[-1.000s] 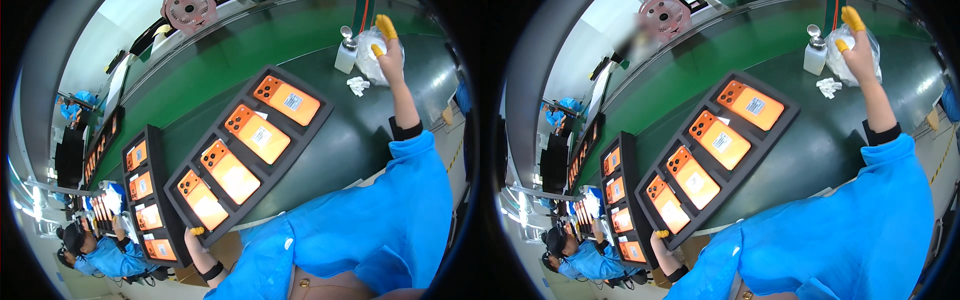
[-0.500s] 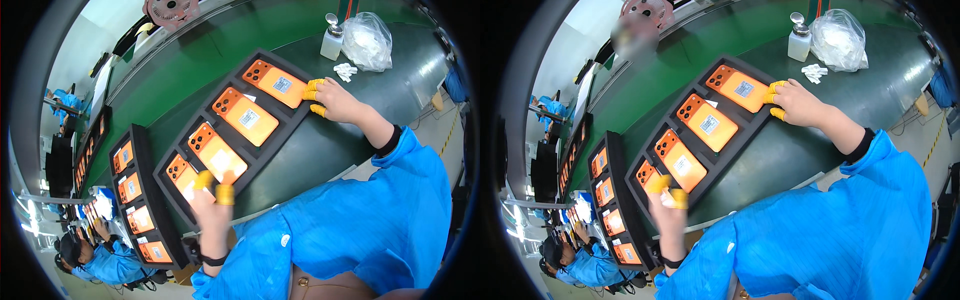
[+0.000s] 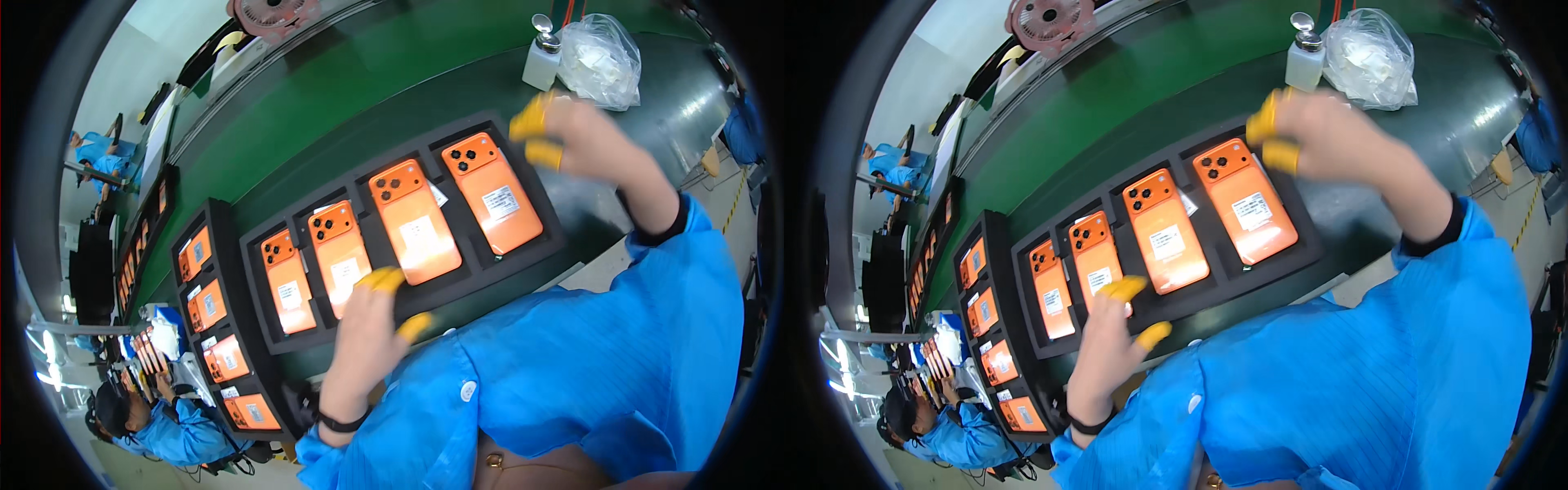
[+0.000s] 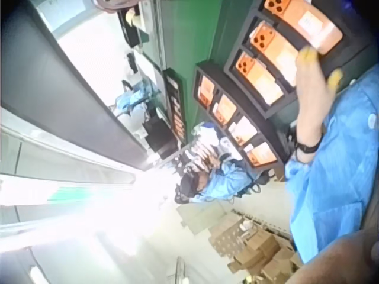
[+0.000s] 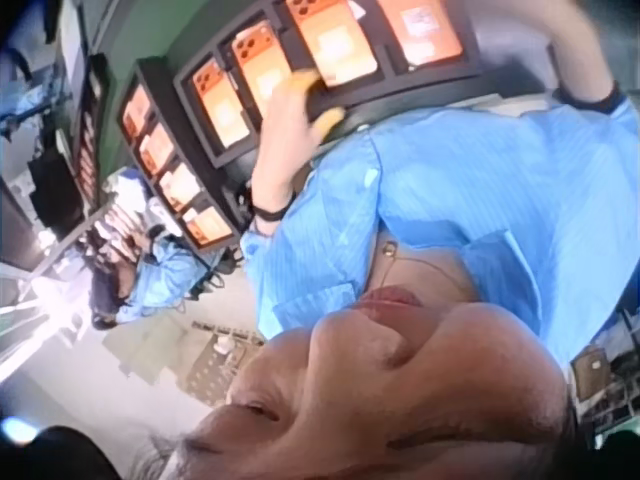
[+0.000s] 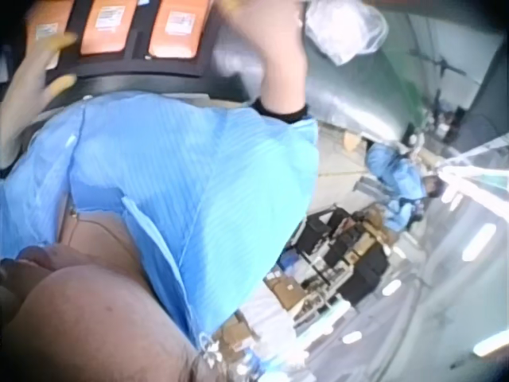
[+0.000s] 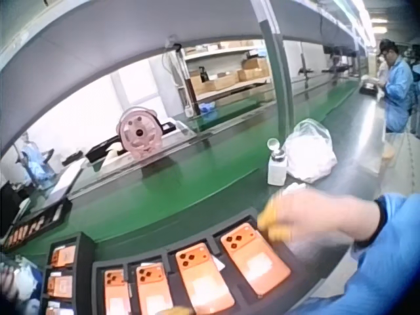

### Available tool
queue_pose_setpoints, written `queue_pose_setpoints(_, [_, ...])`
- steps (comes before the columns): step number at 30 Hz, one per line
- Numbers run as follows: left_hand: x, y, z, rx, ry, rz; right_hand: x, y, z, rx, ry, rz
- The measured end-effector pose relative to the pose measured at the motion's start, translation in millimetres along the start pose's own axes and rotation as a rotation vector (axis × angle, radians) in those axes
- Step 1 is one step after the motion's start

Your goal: Cleaning and inspecting the rear camera modules of several smartphones on an assembly tray.

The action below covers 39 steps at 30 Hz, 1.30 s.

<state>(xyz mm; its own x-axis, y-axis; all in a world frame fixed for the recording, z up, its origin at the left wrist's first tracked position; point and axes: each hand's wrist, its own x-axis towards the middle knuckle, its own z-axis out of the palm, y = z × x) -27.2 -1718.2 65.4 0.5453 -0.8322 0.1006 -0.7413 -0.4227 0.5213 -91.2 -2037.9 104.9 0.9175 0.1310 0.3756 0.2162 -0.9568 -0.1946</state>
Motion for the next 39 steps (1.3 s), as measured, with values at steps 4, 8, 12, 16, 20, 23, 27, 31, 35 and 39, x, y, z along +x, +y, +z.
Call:
queue_pose_setpoints(4, [47, 40, 12, -0.522, -0.134, 0.255, 58, -2, -20, -0.162, 0.413, -0.146])
queue_pose_setpoints(8, [105, 72, 62, -1.103, -0.281, 0.192, 94, -30, 8, -0.119, 0.653, -0.225])
queue_pose_setpoints(12, [112, 91, 74, -1.305, -0.440, -0.057, 101, -38, 28, -0.020, 0.684, -0.133])
queue_pose_setpoints(16, [116, 84, 96, -1.895, -0.436, 0.155, 99, -33, 41, 0.193, 0.869, -0.086])
queue_pose_setpoints(20, [119, 72, 104, -1.955, -0.509, 0.155, 108, -28, 49, 0.764, 1.023, 0.181])
queue_pose_setpoints(23, [117, 77, 102, -1.963, -0.522, 0.105, 103, -26, 39, 1.197, 1.026, 0.421])
queue_pose_setpoints(27, [113, 81, 97, -1.978, -0.605, 0.207, 77, -16, 23, 2.459, 0.564, 0.109])
queue_pose_setpoints(31, [103, 72, 84, -1.838, -0.615, 0.142, 63, -53, -23, 2.590, 0.302, -0.180])
queue_pose_setpoints(35, [85, 29, 53, -0.930, -0.234, 0.099, 50, 15, -25, 0.350, 0.317, -0.190])
queue_pose_setpoints(39, [62, -32, 20, -0.530, 0.094, -0.058, 15, 81, 3, -0.338, 0.212, -0.145])
